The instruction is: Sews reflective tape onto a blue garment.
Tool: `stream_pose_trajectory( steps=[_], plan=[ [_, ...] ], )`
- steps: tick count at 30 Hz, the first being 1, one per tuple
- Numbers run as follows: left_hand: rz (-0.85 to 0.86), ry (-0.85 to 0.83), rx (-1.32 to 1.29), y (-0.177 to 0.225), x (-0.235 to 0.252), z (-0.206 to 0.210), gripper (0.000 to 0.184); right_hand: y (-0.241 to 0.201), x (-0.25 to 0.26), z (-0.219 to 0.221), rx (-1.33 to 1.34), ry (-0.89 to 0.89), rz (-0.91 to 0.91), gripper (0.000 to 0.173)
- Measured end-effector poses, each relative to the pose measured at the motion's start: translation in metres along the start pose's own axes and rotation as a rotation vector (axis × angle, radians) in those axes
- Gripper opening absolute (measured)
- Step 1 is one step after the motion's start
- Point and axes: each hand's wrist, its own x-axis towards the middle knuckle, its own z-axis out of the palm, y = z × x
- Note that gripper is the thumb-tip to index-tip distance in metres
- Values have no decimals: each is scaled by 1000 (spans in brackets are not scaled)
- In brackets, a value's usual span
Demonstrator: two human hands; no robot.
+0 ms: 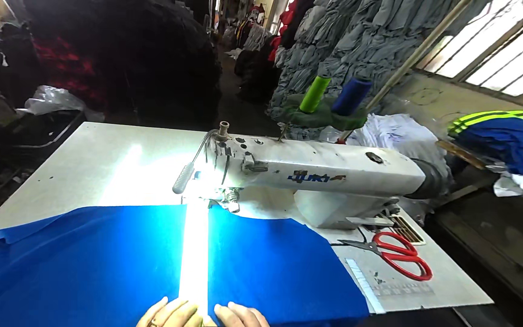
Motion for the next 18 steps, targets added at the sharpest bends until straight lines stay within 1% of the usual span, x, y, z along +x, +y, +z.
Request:
stream_pose_trajectory(
  steps=[5,8,11,14,16,18],
  plan=[
    [-80,-104,-97,-16,24,-5,35,16,27,2,11,-28,38,26],
    [-99,-144,-89,-31,42,-4,40,29,45,8,-12,-25,47,27],
    [-70,-124,-35,-49,61,2,45,43,64,15,-46,-6,19,27],
    [-17,-25,66,-71,78,16,49,57,83,24,-86,53,-1,29],
    [-34,-45,76,-80,93,14,49,63,97,25,-86,26,27,31],
    [-71,-104,78,-87,109,9,51,70,110,27,-101,6,44,32]
  ],
)
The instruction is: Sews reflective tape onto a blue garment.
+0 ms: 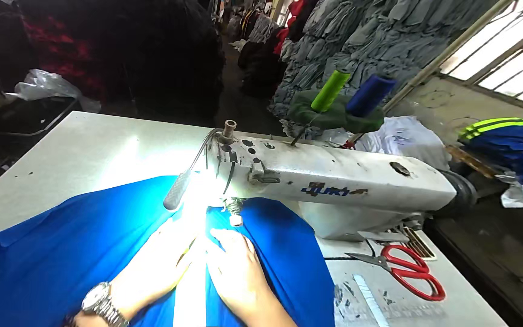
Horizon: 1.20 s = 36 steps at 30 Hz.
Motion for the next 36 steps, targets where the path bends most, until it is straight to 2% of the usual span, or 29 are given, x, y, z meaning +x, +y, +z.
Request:
stream_pose_trajectory(
  steps=[4,5,7,10,12,14,16,17,18,20,21,23,25,26,30,33,34,36],
  plan=[
    [-37,-97,-39,-12,23,-9,49,5,17,-10,61,-197,70,36],
    [-44,-120,-49,-12,25,-11,49,7,13,-17,109,-180,67,35],
    [-42,-127,-50,-14,26,-12,49,16,0,-46,214,62,25,30],
    [-5,-73,-44,-16,26,-10,46,56,-20,-122,244,378,71,25],
    [-27,-118,-39,-14,27,-11,49,92,-30,-161,168,522,153,26],
    [-28,-80,-28,-11,23,-11,48,106,-38,-179,145,591,193,25],
    [-42,179,20,2,6,-13,41,88,-49,-180,217,468,215,24],
    [-89,307,57,14,-8,-19,36,70,-57,-174,279,353,259,26],
    [-178,363,89,29,-27,-29,33,53,-67,-161,335,218,320,30],
    [-428,293,84,53,-70,-52,34,33,-85,-123,396,1,428,43],
    [-552,227,73,55,-90,-57,41,33,-92,-101,384,-69,450,50],
    [-689,125,89,35,-125,-54,57,49,-100,-64,199,-121,422,62],
    [-642,96,132,-9,-147,-52,67,83,-99,-40,-36,-52,285,74],
    [-580,75,147,-33,-151,-57,68,102,-94,-38,-59,-60,217,76],
    [-387,-73,138,-102,-138,-90,70,153,-71,-56,-31,-296,117,76],
    [-354,-67,194,-115,-125,-96,63,156,-60,-64,-36,-379,178,73],
    [-357,-40,211,-111,-124,-95,58,150,-59,-66,-42,-365,211,71],
    [-373,46,184,-87,-124,-93,50,124,-64,-66,-39,-225,236,67]
  ],
)
